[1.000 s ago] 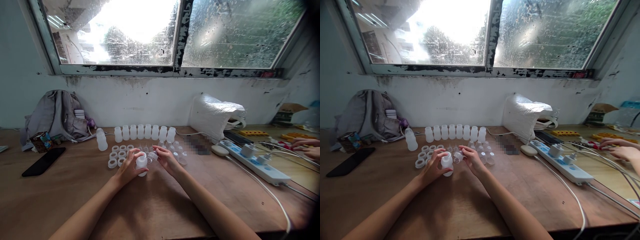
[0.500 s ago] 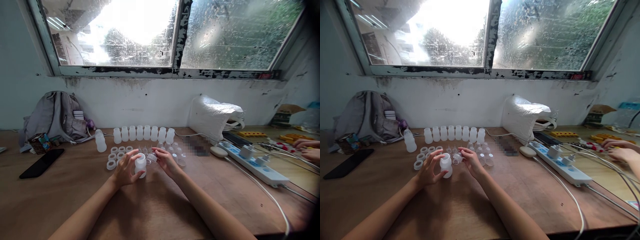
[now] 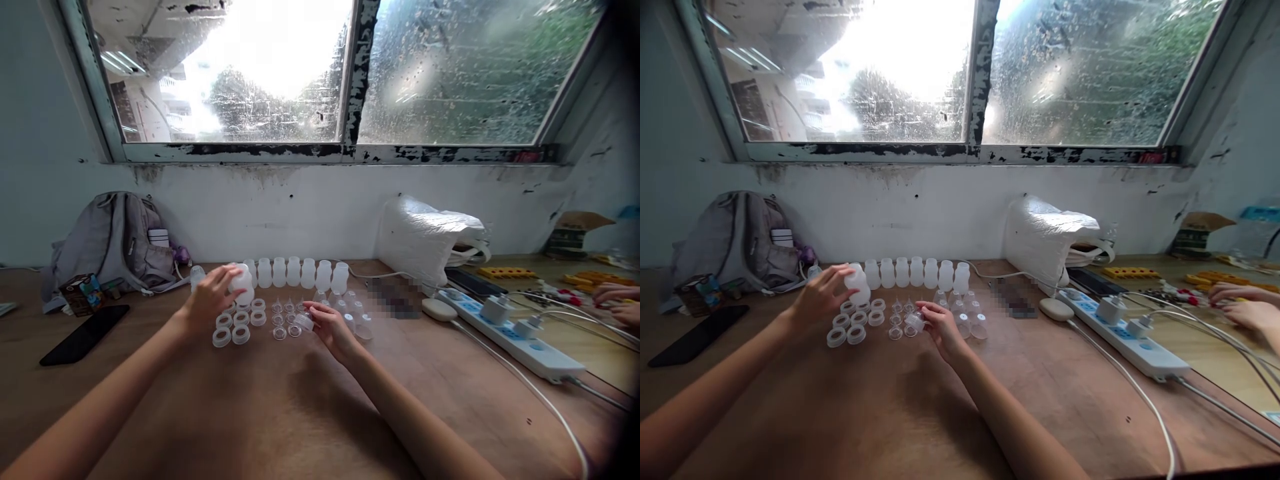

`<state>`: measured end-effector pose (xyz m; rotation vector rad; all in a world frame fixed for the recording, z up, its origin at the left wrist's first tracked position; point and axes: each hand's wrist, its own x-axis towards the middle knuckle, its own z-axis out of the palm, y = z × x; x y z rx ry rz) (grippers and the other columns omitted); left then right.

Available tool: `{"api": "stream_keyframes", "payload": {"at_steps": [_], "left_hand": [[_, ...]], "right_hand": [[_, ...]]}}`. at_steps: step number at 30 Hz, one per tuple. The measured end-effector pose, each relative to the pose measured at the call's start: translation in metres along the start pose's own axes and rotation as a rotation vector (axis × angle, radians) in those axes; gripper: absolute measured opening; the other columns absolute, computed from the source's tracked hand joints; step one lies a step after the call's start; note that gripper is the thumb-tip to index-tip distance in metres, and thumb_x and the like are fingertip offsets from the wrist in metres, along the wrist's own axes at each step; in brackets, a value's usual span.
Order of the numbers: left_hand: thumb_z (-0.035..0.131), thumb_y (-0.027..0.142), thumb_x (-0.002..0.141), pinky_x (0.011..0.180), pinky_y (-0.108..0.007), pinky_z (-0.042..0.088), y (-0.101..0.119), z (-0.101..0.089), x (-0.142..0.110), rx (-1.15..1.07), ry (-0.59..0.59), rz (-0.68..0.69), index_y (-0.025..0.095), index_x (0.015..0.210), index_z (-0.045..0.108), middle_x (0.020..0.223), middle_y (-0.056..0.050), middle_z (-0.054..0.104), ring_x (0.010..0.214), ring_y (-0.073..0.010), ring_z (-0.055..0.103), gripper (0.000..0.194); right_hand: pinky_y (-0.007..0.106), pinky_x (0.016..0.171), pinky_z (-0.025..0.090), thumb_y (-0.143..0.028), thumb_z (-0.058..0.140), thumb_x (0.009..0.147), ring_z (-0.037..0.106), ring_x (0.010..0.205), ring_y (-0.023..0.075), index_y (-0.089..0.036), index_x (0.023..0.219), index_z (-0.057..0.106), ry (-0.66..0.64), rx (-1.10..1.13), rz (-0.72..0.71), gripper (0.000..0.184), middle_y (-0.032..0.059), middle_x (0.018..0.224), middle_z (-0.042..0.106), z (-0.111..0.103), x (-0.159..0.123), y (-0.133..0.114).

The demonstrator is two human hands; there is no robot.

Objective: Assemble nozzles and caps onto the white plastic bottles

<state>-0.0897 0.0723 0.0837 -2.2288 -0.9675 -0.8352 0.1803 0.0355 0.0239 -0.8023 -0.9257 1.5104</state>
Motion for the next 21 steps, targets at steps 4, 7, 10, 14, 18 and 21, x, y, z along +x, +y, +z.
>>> {"api": "stream_keyframes", "payload": {"at_steps": [4,7,10,14,18,21], "left_hand": [[0.053,0.039,0.073,0.088,-0.038,0.037,-0.043,0.004,0.012,0.241,-0.174,-0.101,0.016,0.087,0.051,0.082,-0.007,0.057,0.083,-0.0222,0.055,0.027],[0.056,0.037,0.071,0.093,-0.038,0.030,-0.056,0.013,0.014,0.357,-0.311,-0.100,0.014,0.085,0.053,0.080,-0.007,0.058,0.078,-0.0210,0.056,0.027],[0.059,0.035,0.069,0.091,-0.034,0.032,-0.056,0.023,0.015,0.420,-0.431,-0.124,0.011,0.084,0.055,0.082,-0.010,0.058,0.082,-0.0228,0.055,0.028],[0.063,0.029,0.066,0.087,-0.032,0.034,-0.056,0.037,0.016,0.441,-0.482,-0.173,0.009,0.083,0.056,0.084,-0.013,0.059,0.085,-0.0240,0.054,0.027],[0.063,0.026,0.066,0.088,-0.036,0.033,-0.061,0.049,0.013,0.450,-0.477,-0.203,0.009,0.085,0.056,0.086,-0.014,0.059,0.085,-0.0248,0.055,0.027],[0.061,0.027,0.068,0.086,-0.040,0.033,-0.064,0.056,0.010,0.445,-0.477,-0.207,0.011,0.086,0.055,0.086,-0.013,0.060,0.085,-0.0257,0.056,0.025]], "right_hand": [[0.024,0.062,0.038,-0.024,0.065,0.059,0.049,0.068,0.0118,-0.018,0.078,0.066,-0.003,-0.014,0.002,0.020,0.0024,0.074,0.057,0.001,-0.001,0.000],[0.024,0.062,0.038,-0.024,0.065,0.059,0.049,0.067,0.0117,-0.018,0.078,0.066,-0.006,-0.019,0.000,0.020,0.0022,0.073,0.057,0.000,0.000,0.001],[0.024,0.062,0.038,-0.024,0.065,0.059,0.049,0.066,0.0116,-0.018,0.078,0.066,-0.006,-0.028,0.003,0.020,0.0024,0.073,0.057,-0.002,0.001,0.003],[0.022,0.059,0.037,-0.025,0.065,0.060,0.049,0.064,0.0105,-0.017,0.079,0.065,-0.016,-0.043,0.002,0.021,0.0023,0.073,0.057,-0.001,0.001,0.006],[0.021,0.058,0.036,-0.026,0.063,0.061,0.048,0.063,0.0099,-0.017,0.081,0.065,-0.035,-0.095,0.000,0.022,0.0021,0.071,0.057,0.000,0.000,0.008],[0.022,0.058,0.036,-0.027,0.063,0.060,0.048,0.063,0.0104,-0.017,0.081,0.066,-0.041,-0.135,-0.006,0.023,0.0026,0.071,0.057,0.000,-0.001,0.007]]}}
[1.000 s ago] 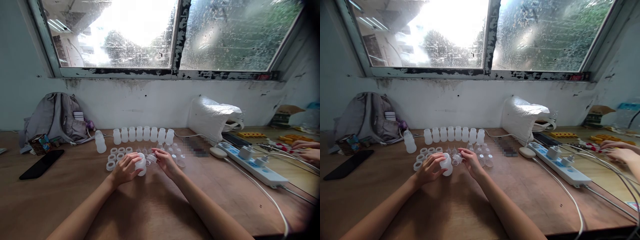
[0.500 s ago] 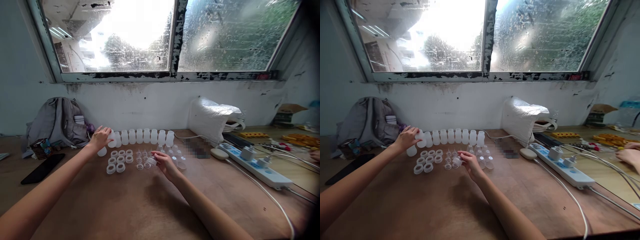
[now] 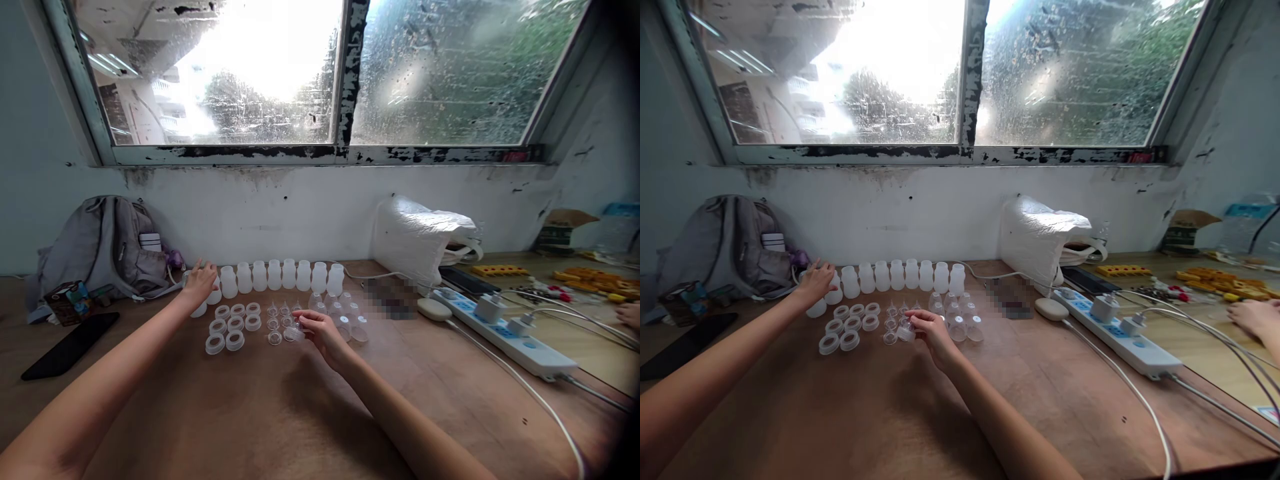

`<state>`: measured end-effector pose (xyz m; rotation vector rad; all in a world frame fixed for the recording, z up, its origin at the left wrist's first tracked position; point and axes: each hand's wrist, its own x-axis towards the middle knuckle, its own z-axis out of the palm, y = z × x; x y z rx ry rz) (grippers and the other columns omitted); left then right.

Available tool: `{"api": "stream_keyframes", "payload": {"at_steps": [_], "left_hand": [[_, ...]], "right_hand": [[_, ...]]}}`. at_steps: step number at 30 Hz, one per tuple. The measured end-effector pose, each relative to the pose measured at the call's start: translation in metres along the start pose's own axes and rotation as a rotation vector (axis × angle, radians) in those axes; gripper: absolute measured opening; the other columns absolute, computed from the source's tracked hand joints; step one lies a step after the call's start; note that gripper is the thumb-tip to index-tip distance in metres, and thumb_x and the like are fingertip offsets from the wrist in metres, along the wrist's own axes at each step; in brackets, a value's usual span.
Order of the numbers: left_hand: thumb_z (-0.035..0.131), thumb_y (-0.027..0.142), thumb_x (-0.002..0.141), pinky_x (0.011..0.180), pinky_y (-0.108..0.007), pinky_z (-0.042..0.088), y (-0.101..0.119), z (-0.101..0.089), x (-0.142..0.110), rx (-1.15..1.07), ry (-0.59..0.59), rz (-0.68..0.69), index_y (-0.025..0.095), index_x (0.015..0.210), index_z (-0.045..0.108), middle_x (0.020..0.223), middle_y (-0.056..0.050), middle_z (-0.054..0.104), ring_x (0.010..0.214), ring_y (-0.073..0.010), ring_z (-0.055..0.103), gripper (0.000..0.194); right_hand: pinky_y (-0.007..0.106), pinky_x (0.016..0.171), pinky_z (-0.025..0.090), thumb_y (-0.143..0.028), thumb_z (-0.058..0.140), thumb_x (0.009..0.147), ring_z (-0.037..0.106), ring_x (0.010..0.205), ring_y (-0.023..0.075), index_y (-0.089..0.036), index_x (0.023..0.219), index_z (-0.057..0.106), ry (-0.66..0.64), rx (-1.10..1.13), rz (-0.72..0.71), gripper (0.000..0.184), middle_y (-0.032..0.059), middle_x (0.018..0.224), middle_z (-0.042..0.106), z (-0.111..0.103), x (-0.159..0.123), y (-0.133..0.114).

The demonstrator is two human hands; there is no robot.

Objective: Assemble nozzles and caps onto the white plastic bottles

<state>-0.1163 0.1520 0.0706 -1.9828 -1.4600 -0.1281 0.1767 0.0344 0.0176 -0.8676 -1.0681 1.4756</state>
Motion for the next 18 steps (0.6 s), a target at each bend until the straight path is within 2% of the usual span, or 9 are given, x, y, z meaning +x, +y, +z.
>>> {"api": "stream_keyframes", "payload": {"at_steps": [7,14,18], "left_hand": [[0.061,0.026,0.068,0.084,-0.045,0.032,-0.001,0.010,-0.001,-0.081,0.027,-0.005,0.011,0.085,0.053,0.084,-0.015,0.060,0.083,-0.0290,0.057,0.025],[0.061,0.030,0.067,0.089,-0.050,0.024,0.002,0.002,-0.005,0.028,0.027,0.013,0.009,0.086,0.054,0.078,-0.014,0.061,0.078,-0.0274,0.057,0.029],[0.059,0.032,0.067,0.093,-0.052,0.018,-0.001,0.000,-0.006,0.034,0.053,0.017,0.012,0.084,0.056,0.085,-0.015,0.061,0.094,-0.0297,0.052,0.027]], "right_hand": [[0.023,0.057,0.036,-0.028,0.063,0.060,0.049,0.063,0.0111,-0.017,0.079,0.066,0.017,-0.046,-0.001,0.022,0.0033,0.073,0.059,0.000,0.001,-0.001],[0.022,0.056,0.035,-0.026,0.062,0.061,0.047,0.060,0.0099,-0.017,0.079,0.066,0.006,-0.056,0.015,0.021,0.0020,0.069,0.057,0.000,0.000,-0.002],[0.022,0.056,0.034,-0.026,0.062,0.061,0.047,0.060,0.0089,-0.017,0.079,0.066,0.011,-0.061,0.015,0.021,0.0015,0.069,0.057,0.000,0.000,-0.002]]}}
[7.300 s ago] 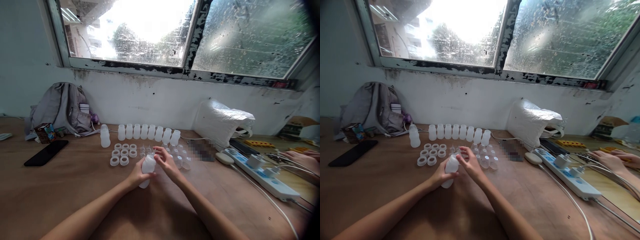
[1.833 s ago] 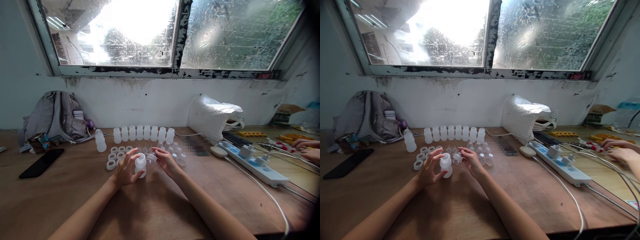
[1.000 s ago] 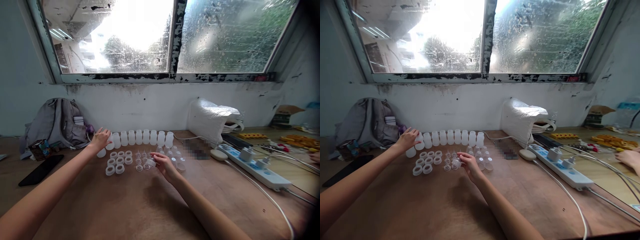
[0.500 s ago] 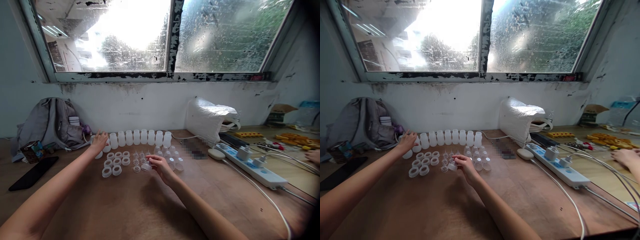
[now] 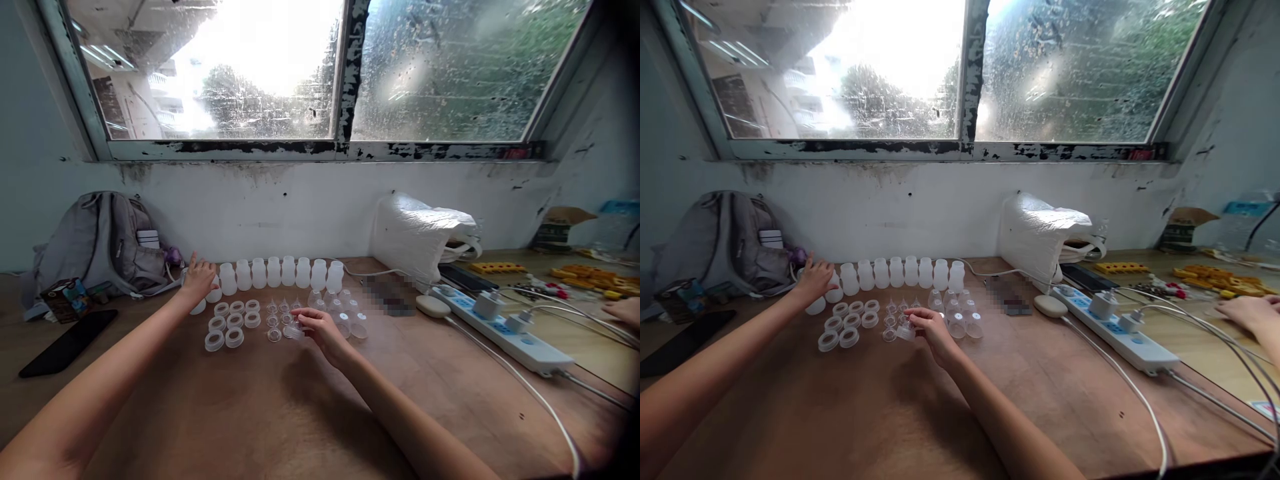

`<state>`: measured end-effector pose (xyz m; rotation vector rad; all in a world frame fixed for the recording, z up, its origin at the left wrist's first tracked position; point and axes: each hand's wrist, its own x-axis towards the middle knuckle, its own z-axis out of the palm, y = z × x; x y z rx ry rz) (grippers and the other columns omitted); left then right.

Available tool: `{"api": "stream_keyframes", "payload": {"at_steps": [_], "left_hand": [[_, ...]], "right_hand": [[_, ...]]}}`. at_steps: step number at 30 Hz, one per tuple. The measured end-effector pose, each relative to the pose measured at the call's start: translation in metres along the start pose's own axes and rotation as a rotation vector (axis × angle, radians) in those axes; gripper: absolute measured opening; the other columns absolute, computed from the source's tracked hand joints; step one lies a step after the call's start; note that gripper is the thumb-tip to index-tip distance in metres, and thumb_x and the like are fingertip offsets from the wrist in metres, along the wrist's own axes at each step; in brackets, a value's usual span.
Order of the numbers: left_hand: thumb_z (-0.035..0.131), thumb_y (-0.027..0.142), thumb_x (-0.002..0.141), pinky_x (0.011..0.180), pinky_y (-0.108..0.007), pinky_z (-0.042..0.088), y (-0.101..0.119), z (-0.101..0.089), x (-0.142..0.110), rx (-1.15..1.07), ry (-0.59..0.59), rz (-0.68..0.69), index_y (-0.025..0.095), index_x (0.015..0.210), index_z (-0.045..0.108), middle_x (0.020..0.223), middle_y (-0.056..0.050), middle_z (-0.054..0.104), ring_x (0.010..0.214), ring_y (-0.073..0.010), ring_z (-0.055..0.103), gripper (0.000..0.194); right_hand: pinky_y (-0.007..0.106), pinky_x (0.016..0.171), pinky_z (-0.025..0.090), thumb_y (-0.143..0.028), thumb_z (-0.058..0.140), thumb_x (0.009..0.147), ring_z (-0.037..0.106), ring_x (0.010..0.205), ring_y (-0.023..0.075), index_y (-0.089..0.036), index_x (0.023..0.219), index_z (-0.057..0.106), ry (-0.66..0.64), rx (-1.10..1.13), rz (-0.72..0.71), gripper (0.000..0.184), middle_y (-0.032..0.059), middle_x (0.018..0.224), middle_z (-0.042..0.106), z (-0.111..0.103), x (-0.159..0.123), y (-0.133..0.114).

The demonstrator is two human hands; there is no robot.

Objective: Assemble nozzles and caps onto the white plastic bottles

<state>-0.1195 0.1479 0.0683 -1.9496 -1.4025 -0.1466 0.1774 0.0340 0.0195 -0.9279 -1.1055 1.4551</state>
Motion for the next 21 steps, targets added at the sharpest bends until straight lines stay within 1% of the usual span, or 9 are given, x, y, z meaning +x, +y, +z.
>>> {"api": "stream_keyframes", "payload": {"at_steps": [3,5,6,8,11,13,15,18,21], "left_hand": [[0.061,0.032,0.064,0.097,-0.053,0.010,0.001,-0.005,0.001,-0.033,0.105,0.010,0.010,0.087,0.056,0.105,-0.020,0.054,0.114,-0.0333,0.036,0.033],[0.060,0.032,0.065,0.098,-0.053,0.006,0.011,-0.015,-0.001,-0.104,0.198,0.013,0.010,0.091,0.055,0.117,-0.021,0.046,0.120,-0.0333,0.027,0.035],[0.057,0.033,0.068,0.098,-0.054,0.005,0.020,-0.022,-0.005,-0.152,0.235,0.016,0.011,0.094,0.055,0.120,-0.020,0.045,0.121,-0.0325,0.026,0.034],[0.050,0.034,0.073,0.098,-0.054,0.007,0.045,-0.038,-0.017,-0.271,0.284,0.003,0.013,0.097,0.054,0.117,-0.016,0.048,0.119,-0.0309,0.030,0.032],[0.044,0.036,0.078,0.098,-0.049,0.017,0.094,-0.058,-0.047,-0.480,0.288,0.054,0.016,0.099,0.052,0.109,-0.011,0.054,0.114,-0.0266,0.038,0.030],[0.045,0.039,0.077,0.096,-0.047,0.023,0.123,-0.065,-0.067,-0.588,0.279,0.080,0.016,0.105,0.049,0.108,-0.011,0.055,0.111,-0.0260,0.041,0.036],[0.046,0.040,0.076,0.095,-0.047,0.025,0.143,-0.065,-0.083,-0.656,0.279,0.079,0.016,0.111,0.044,0.109,-0.011,0.054,0.110,-0.0267,0.042,0.043],[0.049,0.038,0.075,0.093,-0.047,0.028,0.152,-0.060,-0.093,-0.729,0.262,0.053,0.016,0.110,0.044,0.106,-0.010,0.056,0.107,-0.0263,0.045,0.042],[0.051,0.034,0.074,0.093,-0.045,0.030,0.148,-0.056,-0.094,-0.778,0.252,0.051,0.017,0.103,0.049,0.098,-0.008,0.059,0.100,-0.0241,0.049,0.034]], "right_hand": [[0.022,0.056,0.034,-0.027,0.062,0.060,0.047,0.059,0.0090,-0.017,0.078,0.066,0.005,-0.004,0.000,0.020,0.0011,0.068,0.058,0.001,0.000,0.000],[0.023,0.055,0.034,-0.027,0.062,0.060,0.047,0.059,0.0092,-0.017,0.077,0.066,0.004,-0.011,-0.015,0.020,0.0012,0.068,0.058,0.001,0.000,0.001],[0.023,0.055,0.034,-0.028,0.062,0.061,0.046,0.060,0.0092,-0.017,0.077,0.066,0.003,-0.016,-0.026,0.020,0.0013,0.069,0.058,0.001,0.000,0.002],[0.023,0.055,0.035,-0.028,0.063,0.061,0.047,0.060,0.0094,-0.017,0.077,0.066,-0.004,-0.026,-0.056,0.019,0.0012,0.068,0.057,0.001,0.001,0.004],[0.024,0.058,0.038,-0.030,0.064,0.062,0.048,0.060,0.0101,-0.016,0.075,0.065,-0.012,-0.039,-0.089,0.020,0.0011,0.066,0.056,0.002,0.001,0.009],[0.026,0.061,0.040,-0.031,0.064,0.061,0.049,0.060,0.0109,-0.015,0.075,0.064,-0.021,-0.038,-0.100,0.021,0.0014,0.065,0.057,0.003,0.001,0.012],[0.027,0.063,0.041,-0.031,0.064,0.061,0.051,0.061,0.0114,-0.015,0.074,0.063,-0.036,-0.033,-0.100,0.020,0.0015,0.065,0.057,0.005,0.000,0.013],[0.027,0.064,0.042,-0.030,0.063,0.062,0.052,0.061,0.0116,-0.015,0.073,0.062,-0.061,-0.042,-0.086,0.019,0.0013,0.065,0.057,0.009,-0.003,0.015],[0.026,0.062,0.042,-0.028,0.062,0.063,0.053,0.060,0.0112,-0.015,0.073,0.061,-0.090,-0.084,-0.074,0.017,0.0005,0.063,0.057,0.011,-0.003,0.017]]}}
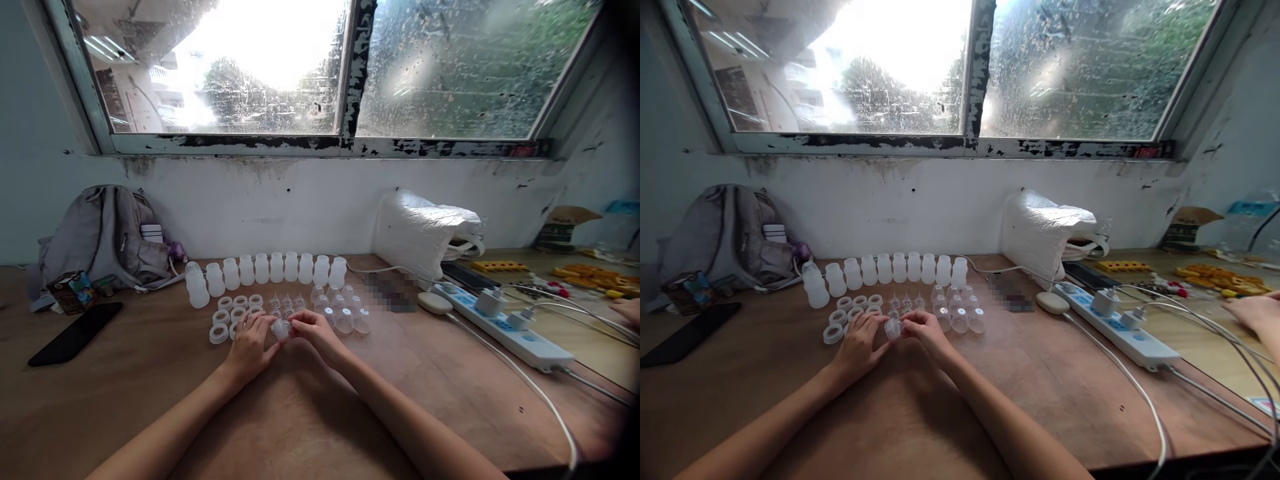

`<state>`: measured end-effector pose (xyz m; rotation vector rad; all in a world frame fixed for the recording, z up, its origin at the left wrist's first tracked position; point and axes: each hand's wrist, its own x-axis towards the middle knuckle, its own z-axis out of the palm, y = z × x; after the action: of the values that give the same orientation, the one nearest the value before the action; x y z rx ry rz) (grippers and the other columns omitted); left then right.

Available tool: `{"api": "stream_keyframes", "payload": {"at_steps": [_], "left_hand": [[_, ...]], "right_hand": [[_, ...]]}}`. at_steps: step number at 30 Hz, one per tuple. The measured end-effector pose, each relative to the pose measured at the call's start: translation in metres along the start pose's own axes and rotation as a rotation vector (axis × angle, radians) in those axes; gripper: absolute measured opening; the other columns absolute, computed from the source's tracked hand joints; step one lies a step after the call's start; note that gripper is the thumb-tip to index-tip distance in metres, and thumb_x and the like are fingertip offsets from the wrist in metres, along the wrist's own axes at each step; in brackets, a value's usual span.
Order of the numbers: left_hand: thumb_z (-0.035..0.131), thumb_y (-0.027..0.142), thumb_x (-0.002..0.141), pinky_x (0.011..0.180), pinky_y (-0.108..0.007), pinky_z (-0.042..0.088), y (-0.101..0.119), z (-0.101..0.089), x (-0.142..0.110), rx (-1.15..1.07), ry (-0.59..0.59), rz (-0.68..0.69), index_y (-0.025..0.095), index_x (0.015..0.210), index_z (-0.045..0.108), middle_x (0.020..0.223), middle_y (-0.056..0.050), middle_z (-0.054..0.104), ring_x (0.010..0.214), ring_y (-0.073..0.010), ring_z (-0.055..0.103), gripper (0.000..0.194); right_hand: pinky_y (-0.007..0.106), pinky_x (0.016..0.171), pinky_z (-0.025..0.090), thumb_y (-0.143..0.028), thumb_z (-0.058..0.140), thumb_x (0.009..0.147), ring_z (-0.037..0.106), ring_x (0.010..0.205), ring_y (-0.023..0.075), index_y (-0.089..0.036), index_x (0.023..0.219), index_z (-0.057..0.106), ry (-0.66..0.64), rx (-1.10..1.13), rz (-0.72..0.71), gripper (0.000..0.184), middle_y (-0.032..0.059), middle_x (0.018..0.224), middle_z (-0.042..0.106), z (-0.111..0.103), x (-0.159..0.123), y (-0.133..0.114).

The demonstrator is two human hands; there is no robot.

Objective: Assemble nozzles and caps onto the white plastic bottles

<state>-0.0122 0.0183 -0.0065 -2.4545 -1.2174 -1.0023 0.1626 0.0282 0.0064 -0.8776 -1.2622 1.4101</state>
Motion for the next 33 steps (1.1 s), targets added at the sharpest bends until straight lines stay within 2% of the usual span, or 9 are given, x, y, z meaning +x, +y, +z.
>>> {"api": "stream_keyframes", "payload": {"at_steps": [7,15,23,33], "left_hand": [[0.052,0.034,0.073,0.095,-0.047,0.027,-0.006,-0.006,-0.002,-0.033,0.005,0.026,0.019,0.096,0.052,0.090,-0.006,0.060,0.093,-0.0219,0.053,0.028],[0.052,0.032,0.072,0.096,-0.046,0.026,-0.010,-0.008,-0.006,-0.077,-0.067,0.043,0.019,0.098,0.050,0.093,-0.006,0.059,0.094,-0.0217,0.051,0.029],[0.052,0.030,0.071,0.099,-0.048,0.019,-0.006,-0.011,-0.006,-0.109,-0.107,0.068,0.019,0.100,0.048,0.094,-0.006,0.059,0.094,-0.0214,0.052,0.031],[0.053,0.031,0.072,0.097,-0.048,0.022,-0.003,-0.010,-0.007,-0.167,-0.116,0.081,0.019,0.100,0.047,0.094,-0.005,0.060,0.091,-0.0209,0.053,0.031]], "right_hand": [[0.023,0.049,0.043,-0.030,0.066,0.060,0.053,0.056,0.0111,-0.016,0.083,0.058,-0.071,-0.206,0.006,0.028,0.0014,0.072,0.057,0.006,0.000,0.006],[0.024,0.051,0.043,-0.029,0.063,0.062,0.053,0.056,0.0107,-0.017,0.084,0.055,-0.140,-0.251,-0.002,0.026,0.0009,0.072,0.058,0.007,0.002,0.014],[0.024,0.057,0.040,-0.018,0.059,0.061,0.052,0.062,0.0121,-0.018,0.076,0.056,-0.096,-0.440,-0.145,0.015,-0.0001,0.069,0.058,0.007,-0.001,0.015],[0.019,0.050,0.034,-0.011,0.050,0.059,0.043,0.053,0.0075,-0.017,0.071,0.050,-0.090,-0.613,-0.230,0.013,-0.0032,0.065,0.052,0.013,-0.007,0.009]]}}
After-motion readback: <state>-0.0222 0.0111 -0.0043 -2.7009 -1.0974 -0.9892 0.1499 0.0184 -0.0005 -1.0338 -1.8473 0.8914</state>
